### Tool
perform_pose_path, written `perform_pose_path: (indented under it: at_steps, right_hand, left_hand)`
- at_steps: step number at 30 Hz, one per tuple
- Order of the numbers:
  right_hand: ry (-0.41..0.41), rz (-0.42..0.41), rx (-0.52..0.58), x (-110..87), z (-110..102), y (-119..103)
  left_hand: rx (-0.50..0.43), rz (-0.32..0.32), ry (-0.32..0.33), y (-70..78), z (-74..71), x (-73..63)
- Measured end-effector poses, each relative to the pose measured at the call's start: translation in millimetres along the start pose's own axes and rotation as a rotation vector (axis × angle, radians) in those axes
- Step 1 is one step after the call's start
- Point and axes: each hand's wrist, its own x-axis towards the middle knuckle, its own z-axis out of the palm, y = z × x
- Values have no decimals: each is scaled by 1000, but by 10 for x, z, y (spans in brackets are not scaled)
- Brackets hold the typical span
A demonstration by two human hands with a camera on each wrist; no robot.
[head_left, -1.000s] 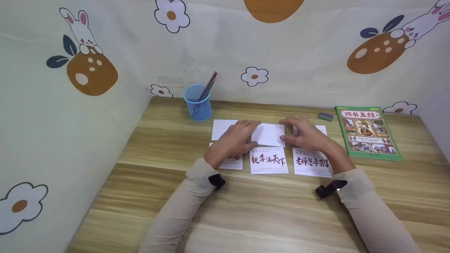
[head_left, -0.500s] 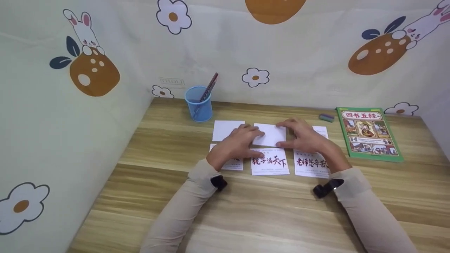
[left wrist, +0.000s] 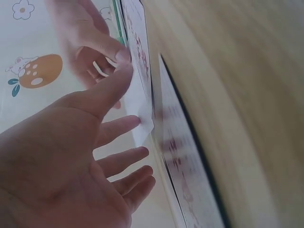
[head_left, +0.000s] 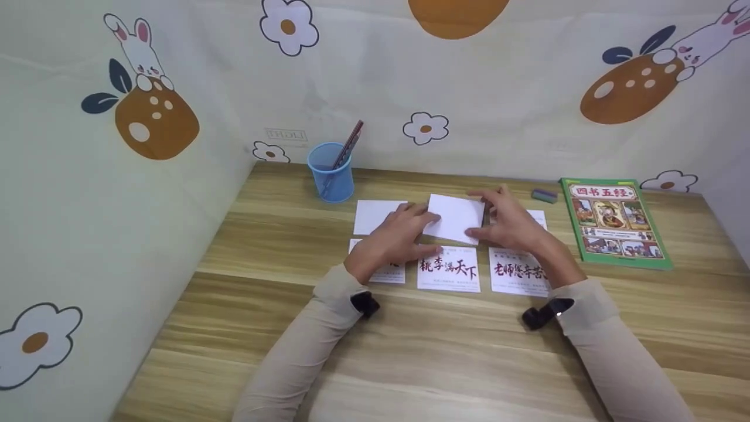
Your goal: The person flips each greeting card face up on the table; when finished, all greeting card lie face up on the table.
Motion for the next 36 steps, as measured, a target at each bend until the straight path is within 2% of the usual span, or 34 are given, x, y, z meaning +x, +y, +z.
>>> perform_pose_path:
  at_steps: [3,9,12,14,18,20,23,27,32,36]
  right_hand:
    - [87,-10,96,8,-2,-28]
    - [252,-98,370,19,-24,-166]
    - [255,-171,489,10,-5,-256]
    - [228,-206,509,-1,30,-308]
    - [147,-248,490,-20,116,-372]
    - [124,-254,459,-23,150,-386]
    - [124,-257,388,-34,172,-397]
    - [182,-245,303,-33,159,-384]
    - [288,-206,276,-13,120,-327]
    - [331,-166,272,-3,90,-303]
  left_hand:
    - [-50,4,8,6,-13,3]
    - [-265,15,47,38,-45,26]
    - [-392,38,98,73,-57,40]
    - [-508,55,132,101,-61,48]
    - [-777,122,196,152,-71,72]
    - [-855,155,226,155,-78,81]
    - [-890,170,278,129,-87,95]
    - [-922,123,331,67,-94,111]
    - [-992,32,329,9,-90,106]
    - [-982,-21,325,-11,-85,94]
